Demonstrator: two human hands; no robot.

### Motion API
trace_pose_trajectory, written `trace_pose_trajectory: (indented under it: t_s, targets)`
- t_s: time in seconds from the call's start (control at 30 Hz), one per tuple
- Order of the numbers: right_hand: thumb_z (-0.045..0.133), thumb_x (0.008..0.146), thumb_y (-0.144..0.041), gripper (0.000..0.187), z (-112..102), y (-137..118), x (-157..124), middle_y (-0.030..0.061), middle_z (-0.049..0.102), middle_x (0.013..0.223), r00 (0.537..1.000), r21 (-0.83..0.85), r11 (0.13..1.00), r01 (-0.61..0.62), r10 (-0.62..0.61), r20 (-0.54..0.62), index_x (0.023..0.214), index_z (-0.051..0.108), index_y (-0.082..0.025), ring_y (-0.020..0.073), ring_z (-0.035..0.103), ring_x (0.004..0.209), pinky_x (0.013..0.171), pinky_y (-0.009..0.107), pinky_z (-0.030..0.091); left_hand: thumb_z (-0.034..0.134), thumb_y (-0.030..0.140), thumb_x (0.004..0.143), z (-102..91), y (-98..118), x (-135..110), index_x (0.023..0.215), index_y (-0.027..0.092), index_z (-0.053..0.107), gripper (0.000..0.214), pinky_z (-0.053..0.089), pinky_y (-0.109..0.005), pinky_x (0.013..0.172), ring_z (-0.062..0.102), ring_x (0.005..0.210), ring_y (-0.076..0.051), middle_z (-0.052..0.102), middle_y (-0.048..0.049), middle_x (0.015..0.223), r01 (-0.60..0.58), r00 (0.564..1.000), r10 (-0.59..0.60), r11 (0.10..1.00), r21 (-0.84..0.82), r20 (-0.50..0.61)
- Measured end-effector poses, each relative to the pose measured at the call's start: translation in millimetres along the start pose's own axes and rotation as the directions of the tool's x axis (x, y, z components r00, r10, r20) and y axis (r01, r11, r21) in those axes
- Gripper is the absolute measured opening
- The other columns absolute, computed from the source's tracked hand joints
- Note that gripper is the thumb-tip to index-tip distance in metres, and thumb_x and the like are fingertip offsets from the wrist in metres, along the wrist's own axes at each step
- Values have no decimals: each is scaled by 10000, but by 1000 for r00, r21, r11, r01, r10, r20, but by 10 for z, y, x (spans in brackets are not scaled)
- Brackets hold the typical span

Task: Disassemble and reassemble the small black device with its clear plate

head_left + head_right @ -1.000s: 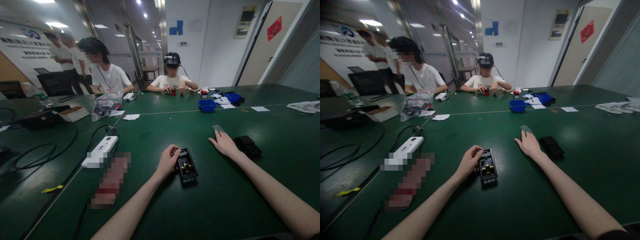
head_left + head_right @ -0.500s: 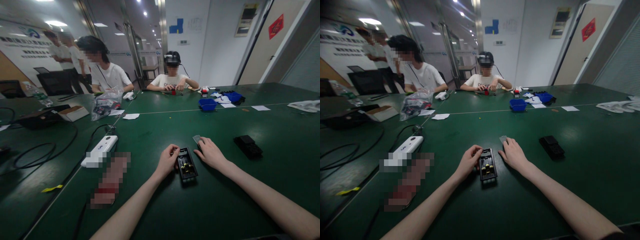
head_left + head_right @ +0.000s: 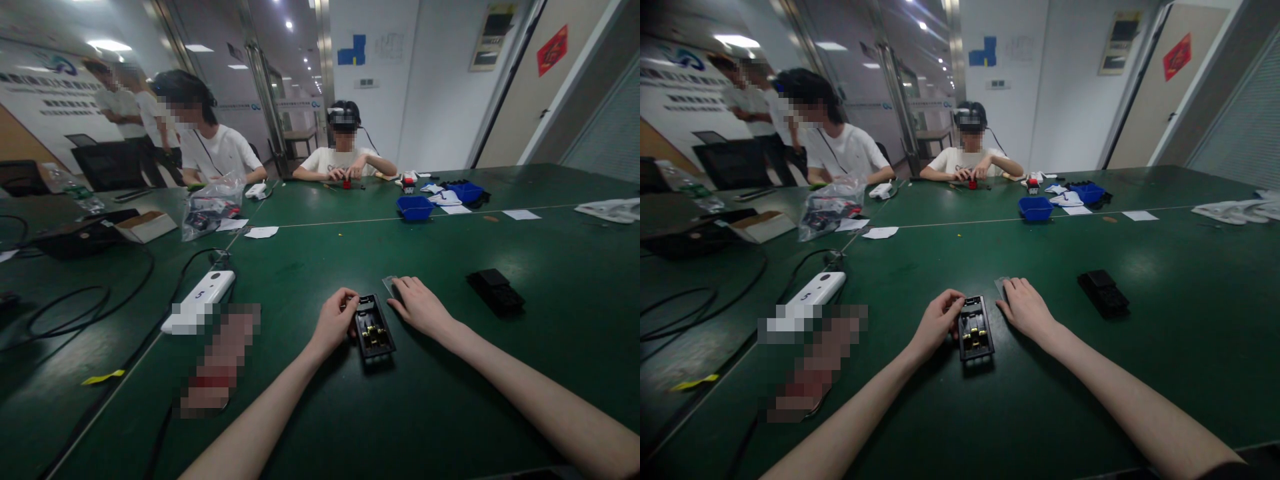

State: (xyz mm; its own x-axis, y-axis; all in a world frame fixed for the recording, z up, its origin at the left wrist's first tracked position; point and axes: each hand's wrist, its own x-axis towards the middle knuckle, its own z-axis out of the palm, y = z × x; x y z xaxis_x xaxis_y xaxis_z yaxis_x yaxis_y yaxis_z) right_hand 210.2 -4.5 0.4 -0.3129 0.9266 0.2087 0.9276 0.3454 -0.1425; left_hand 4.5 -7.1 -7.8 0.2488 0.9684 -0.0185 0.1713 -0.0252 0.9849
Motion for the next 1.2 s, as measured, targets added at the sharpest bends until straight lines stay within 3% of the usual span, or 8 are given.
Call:
trace_pose_trajectory:
  t_s: [0.33, 0.53, 0.63, 0.73, 0.83, 0.9, 1.03, 1.2]
  targets:
    - [372, 868, -219, 443, -177, -77, 8, 154, 670, 983, 988, -157, 987, -42, 64, 139, 1289, 450, -105, 247, 625, 876, 746, 337, 485, 491, 370, 828, 4, -29, 19, 856, 154, 514, 219, 376, -166, 333, 477, 372, -57, 516, 46, 621, -6, 1000, 6, 1000, 30, -9]
    - [446, 816, -179, 517, -258, 69, 55, 77, 696, 788, 976, 229, 966, -117, 69, 209, 1326, 432, -94, 171, 641, 697, 690, 279, 487, 498, 373, 829, 2, -12, 12, 855, 156, 514, 219, 377, -165, 347, 481, 376, -59, 520, 47, 605, 1, 1000, -1, 1000, 23, -3]
    - [446, 793, -151, 490, -244, 127, 94, 23, 681, 718, 956, 508, 832, -223, 84, 282, 1281, 461, -116, 124, 603, 544, 578, 252, 495, 499, 374, 827, 6, -9, 7, 851, 155, 516, 221, 379, -163, 346, 476, 376, -56, 520, 45, 610, 4, 1000, -4, 1000, 23, -1]
    - [461, 800, -175, 408, -242, 108, 119, 24, 674, 776, 941, 768, 547, -334, 151, 302, 1207, 447, -140, 114, 604, 539, 507, 242, 492, 505, 375, 823, 10, -5, 5, 853, 155, 520, 223, 382, -162, 344, 475, 377, -57, 522, 45, 609, 5, 1000, -5, 1000, 18, 0]
    - [541, 789, -219, 365, -264, 16, 108, 17, 663, 797, 950, 919, 254, -301, 160, 267, 1132, 423, -171, 120, 633, 608, 536, 247, 504, 514, 379, 814, 15, 7, 3, 850, 156, 524, 225, 381, -165, 341, 473, 376, -60, 521, 46, 602, 7, 1000, -7, 1000, 13, -2]
    - [597, 769, -242, 386, -271, -75, 81, 10, 663, 804, 963, 958, 121, -259, 108, 247, 1106, 415, -189, 122, 644, 630, 551, 251, 509, 520, 381, 808, 18, 21, 0, 840, 157, 528, 226, 383, -171, 342, 464, 370, -61, 508, 52, 585, 7, 1000, -7, 1000, 13, -2]
    - [652, 747, -257, 420, -247, -281, 7, -14, 657, 776, 978, 978, 8, -210, -9, 210, 1092, 418, -205, 125, 656, 639, 558, 256, 522, 533, 397, 795, 21, 47, -8, 825, 158, 538, 241, 397, -182, 351, 454, 370, -67, 495, 58, 560, -5, 1000, 5, 1000, 4, 18]
    - [634, 766, -239, 371, -236, -432, -35, -40, 635, 723, 980, 980, 45, -196, -29, 197, 1070, 423, -208, 121, 656, 635, 574, 267, 538, 536, 423, 792, 22, 41, -3, 845, 143, 576, 288, 393, -179, 359, 466, 389, -70, 545, 31, 588, -26, 999, 25, 1000, 14, 47]
